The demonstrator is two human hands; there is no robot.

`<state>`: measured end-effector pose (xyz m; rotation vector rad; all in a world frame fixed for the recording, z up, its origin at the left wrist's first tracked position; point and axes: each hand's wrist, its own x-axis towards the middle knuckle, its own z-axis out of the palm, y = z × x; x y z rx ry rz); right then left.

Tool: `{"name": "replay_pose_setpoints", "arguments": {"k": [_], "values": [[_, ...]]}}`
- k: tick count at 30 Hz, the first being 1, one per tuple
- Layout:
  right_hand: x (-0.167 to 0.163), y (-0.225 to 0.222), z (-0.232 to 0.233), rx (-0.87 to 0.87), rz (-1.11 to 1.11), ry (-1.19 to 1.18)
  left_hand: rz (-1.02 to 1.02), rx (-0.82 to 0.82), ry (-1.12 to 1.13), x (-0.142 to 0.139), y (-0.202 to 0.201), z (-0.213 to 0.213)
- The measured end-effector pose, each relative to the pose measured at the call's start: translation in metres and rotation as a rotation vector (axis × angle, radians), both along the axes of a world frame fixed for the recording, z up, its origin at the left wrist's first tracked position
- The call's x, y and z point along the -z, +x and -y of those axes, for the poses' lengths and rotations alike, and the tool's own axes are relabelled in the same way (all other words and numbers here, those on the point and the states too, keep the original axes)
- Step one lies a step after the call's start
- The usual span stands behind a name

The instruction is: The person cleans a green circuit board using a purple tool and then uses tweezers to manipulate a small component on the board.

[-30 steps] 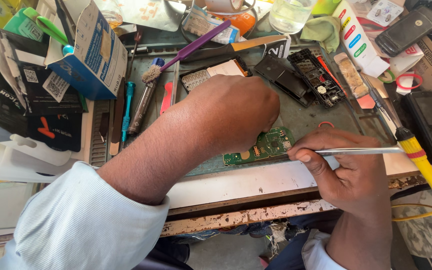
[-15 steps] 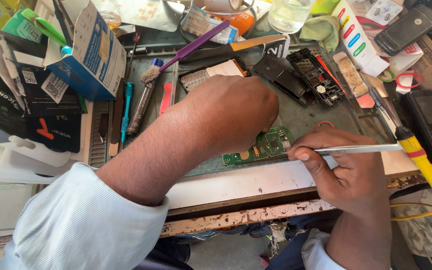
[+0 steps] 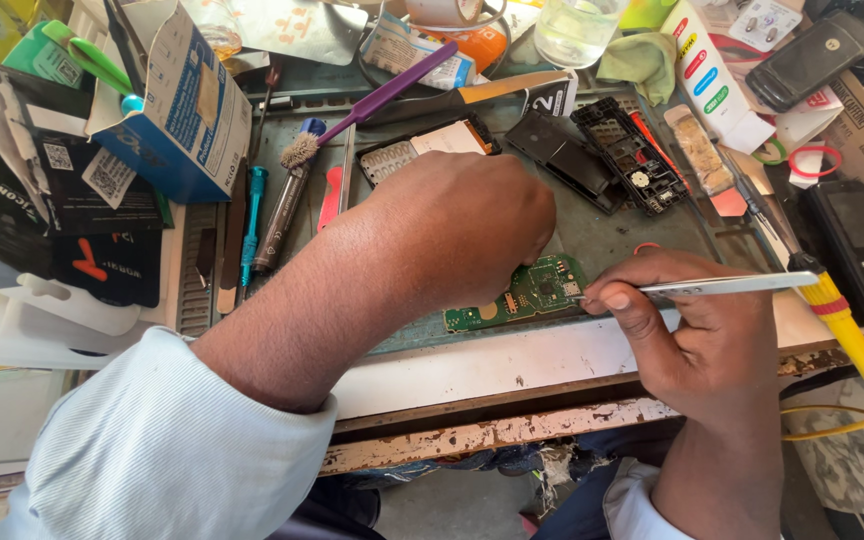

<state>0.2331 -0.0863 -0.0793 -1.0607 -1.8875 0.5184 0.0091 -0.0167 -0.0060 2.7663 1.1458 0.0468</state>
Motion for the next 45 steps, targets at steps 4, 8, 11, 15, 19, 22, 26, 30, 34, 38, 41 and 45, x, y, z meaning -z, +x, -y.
{"name": "replay_pose_setpoints", "arguments": {"k": [4,8,11,15,19,22,26,30,34,38,41,45], "values": [[0.0,0.001,-0.001,0.004,0.03,0.011,0.014,0.004,0.014,0.0,0.0,0.0],[0.0,0.002,-0.001,0.008,0.025,-0.038,0.018,0.004,0.004,-0.001,0.0,0.0],[0.001,0.002,-0.002,0.003,0.063,0.006,0.012,0.007,0.0,-0.001,0.0,0.0],[0.002,0.002,-0.002,-0.025,0.024,-0.009,0.002,-0.009,-0.017,-0.001,0.001,0.0],[0.001,0.002,-0.002,-0.031,-0.002,-0.039,0.02,-0.006,-0.008,0.0,0.0,-0.001],[0.0,0.0,-0.002,-0.043,-0.024,-0.009,0.034,-0.014,-0.024,0.0,0.0,-0.001],[-0.001,-0.003,-0.002,-0.006,0.02,0.023,0.025,-0.019,-0.037,0.0,0.0,0.0],[-0.003,-0.006,-0.002,-0.014,0.021,0.016,0.014,-0.02,-0.025,-0.001,0.0,0.0],[-0.004,-0.008,-0.003,0.019,0.045,0.016,0.025,-0.01,-0.022,0.0,0.0,0.0],[-0.005,-0.008,-0.004,0.008,0.096,0.074,0.013,-0.01,-0.012,0.001,0.0,-0.001],[-0.004,-0.005,-0.005,-0.026,0.052,0.041,0.038,-0.002,0.013,0.002,-0.001,0.0],[-0.003,-0.004,-0.004,-0.02,0.072,0.091,0.031,0.001,-0.002,0.003,-0.001,-0.001]]}}
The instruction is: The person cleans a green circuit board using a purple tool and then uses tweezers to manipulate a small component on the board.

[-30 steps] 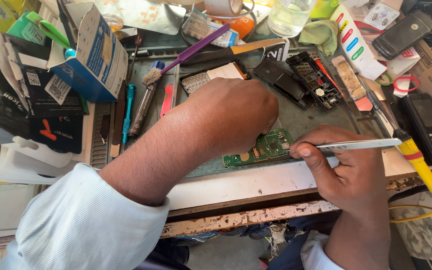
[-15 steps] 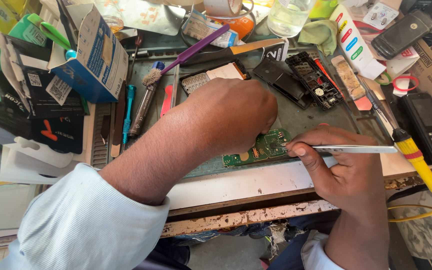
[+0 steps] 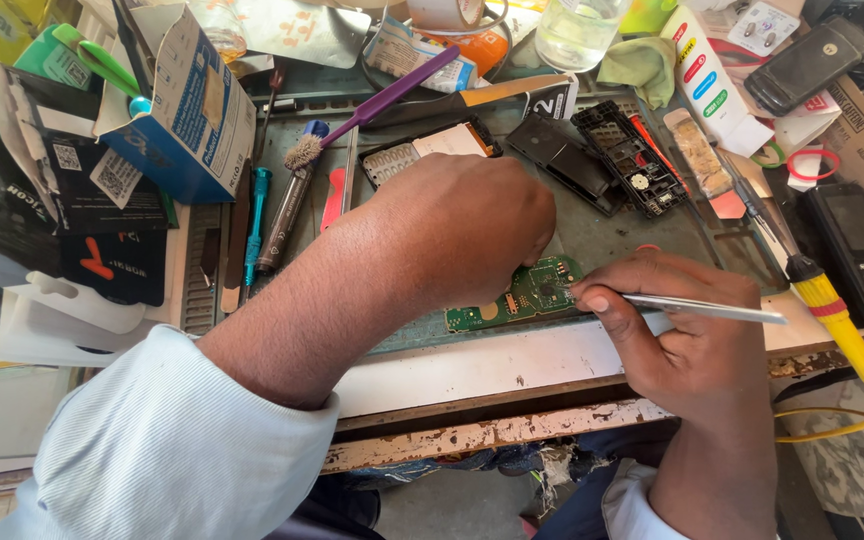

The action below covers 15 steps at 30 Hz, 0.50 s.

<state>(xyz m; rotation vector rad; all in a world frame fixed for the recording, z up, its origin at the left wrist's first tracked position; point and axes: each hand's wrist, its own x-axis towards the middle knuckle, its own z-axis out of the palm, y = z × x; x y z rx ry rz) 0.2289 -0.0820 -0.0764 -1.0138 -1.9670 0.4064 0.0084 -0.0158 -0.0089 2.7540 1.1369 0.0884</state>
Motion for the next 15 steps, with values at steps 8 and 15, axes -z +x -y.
{"name": "replay_pose_setpoints", "arguments": {"k": [8,15], "values": [[0.0019,-0.0009,0.0023,-0.028,-0.101,-0.029,-0.019,0.002,0.002,-0.0019,0.0002,0.0004],[0.0041,0.0024,0.0013,-0.014,-0.054,-0.063,-0.017,-0.024,-0.034,-0.0033,0.0014,0.0005]]}}
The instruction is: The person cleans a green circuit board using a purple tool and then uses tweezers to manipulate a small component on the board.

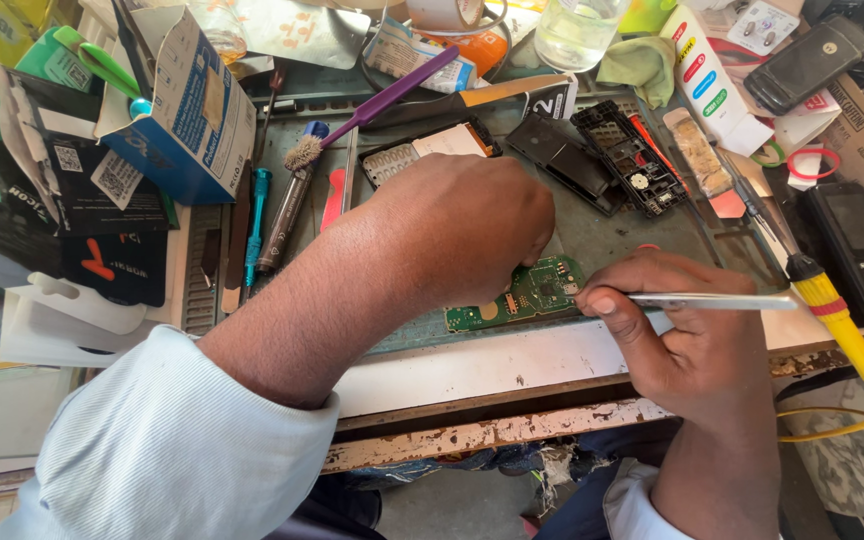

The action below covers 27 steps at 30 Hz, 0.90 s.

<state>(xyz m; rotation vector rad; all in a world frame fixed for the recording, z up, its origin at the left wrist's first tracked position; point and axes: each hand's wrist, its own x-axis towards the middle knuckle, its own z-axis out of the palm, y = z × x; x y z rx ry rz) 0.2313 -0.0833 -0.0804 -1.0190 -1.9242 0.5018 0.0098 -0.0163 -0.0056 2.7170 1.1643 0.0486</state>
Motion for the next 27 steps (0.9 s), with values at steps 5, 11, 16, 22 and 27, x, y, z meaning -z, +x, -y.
{"name": "replay_pose_setpoints", "arguments": {"k": [5,11,16,22,27], "values": [[-0.002,0.0,0.002,0.003,-0.042,0.001,0.025,-0.008,-0.03,0.002,-0.002,-0.003],[-0.009,-0.006,0.006,0.104,0.103,0.046,0.075,0.017,-0.099,-0.001,-0.008,-0.011],[-0.005,-0.015,0.009,0.017,0.066,0.081,0.068,0.015,-0.097,-0.004,-0.008,-0.012],[-0.005,-0.016,0.005,-0.003,0.071,0.051,0.065,-0.002,-0.091,-0.003,-0.006,-0.01],[-0.008,-0.018,0.004,-0.03,0.104,0.074,0.11,-0.005,-0.08,-0.002,-0.006,-0.009]]}}
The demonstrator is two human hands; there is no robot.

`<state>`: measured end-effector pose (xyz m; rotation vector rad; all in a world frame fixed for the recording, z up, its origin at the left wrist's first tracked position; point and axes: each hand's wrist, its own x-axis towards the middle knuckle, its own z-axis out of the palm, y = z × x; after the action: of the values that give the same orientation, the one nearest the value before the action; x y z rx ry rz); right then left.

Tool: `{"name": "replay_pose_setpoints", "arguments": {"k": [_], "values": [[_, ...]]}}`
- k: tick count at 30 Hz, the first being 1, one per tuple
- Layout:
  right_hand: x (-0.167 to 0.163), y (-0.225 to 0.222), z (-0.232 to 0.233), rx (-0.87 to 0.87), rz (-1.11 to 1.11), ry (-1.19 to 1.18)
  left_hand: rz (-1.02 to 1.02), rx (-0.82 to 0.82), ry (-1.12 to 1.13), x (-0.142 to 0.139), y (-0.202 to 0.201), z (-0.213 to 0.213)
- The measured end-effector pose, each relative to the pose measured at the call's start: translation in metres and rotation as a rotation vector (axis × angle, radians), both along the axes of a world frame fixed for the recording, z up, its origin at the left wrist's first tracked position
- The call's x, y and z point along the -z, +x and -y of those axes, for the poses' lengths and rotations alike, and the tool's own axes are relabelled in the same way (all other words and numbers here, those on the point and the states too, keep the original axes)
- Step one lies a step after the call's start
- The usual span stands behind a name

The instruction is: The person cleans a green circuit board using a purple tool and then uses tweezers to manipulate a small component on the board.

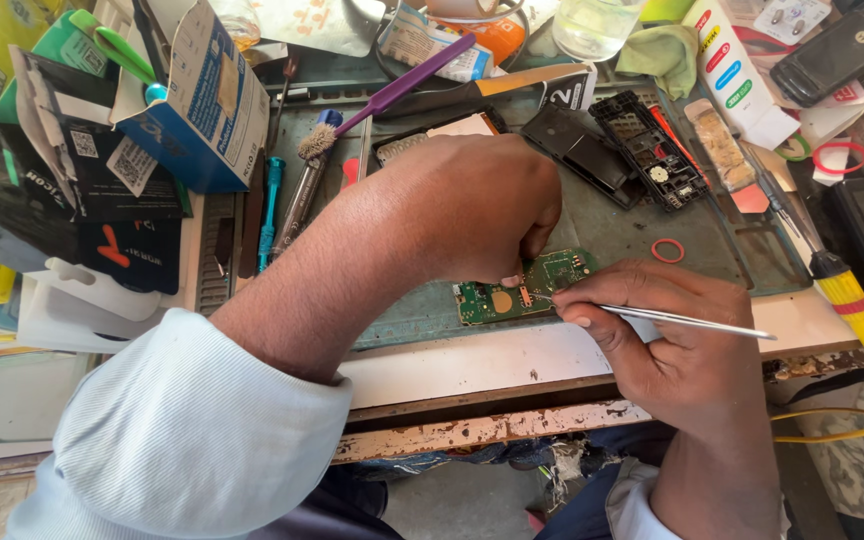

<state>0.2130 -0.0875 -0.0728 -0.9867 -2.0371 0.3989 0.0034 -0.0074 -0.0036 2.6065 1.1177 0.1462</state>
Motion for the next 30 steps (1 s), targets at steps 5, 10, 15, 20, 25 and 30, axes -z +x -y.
{"name": "replay_pose_setpoints", "arguments": {"k": [5,10,15,20,25,30], "values": [[-0.0016,0.0028,0.0003,-0.043,-0.028,-0.018,-0.048,-0.006,-0.005,-0.0005,0.0016,0.001],[0.0,0.003,0.0009,-0.005,-0.018,-0.019,-0.053,-0.007,0.008,-0.0006,0.002,0.0016],[-0.0007,0.0044,0.0,-0.03,0.004,-0.016,-0.045,-0.014,0.01,0.0009,0.0017,0.0015],[-0.0008,0.0053,0.0002,-0.057,-0.013,-0.039,-0.032,0.016,0.088,0.0048,0.0018,0.0002],[-0.0016,0.0039,-0.0002,-0.064,0.012,-0.01,-0.022,0.018,0.109,0.0072,0.002,0.0005],[-0.0029,0.0026,0.0012,-0.038,-0.006,-0.013,-0.031,0.018,0.108,0.0069,0.0021,0.0006]]}}
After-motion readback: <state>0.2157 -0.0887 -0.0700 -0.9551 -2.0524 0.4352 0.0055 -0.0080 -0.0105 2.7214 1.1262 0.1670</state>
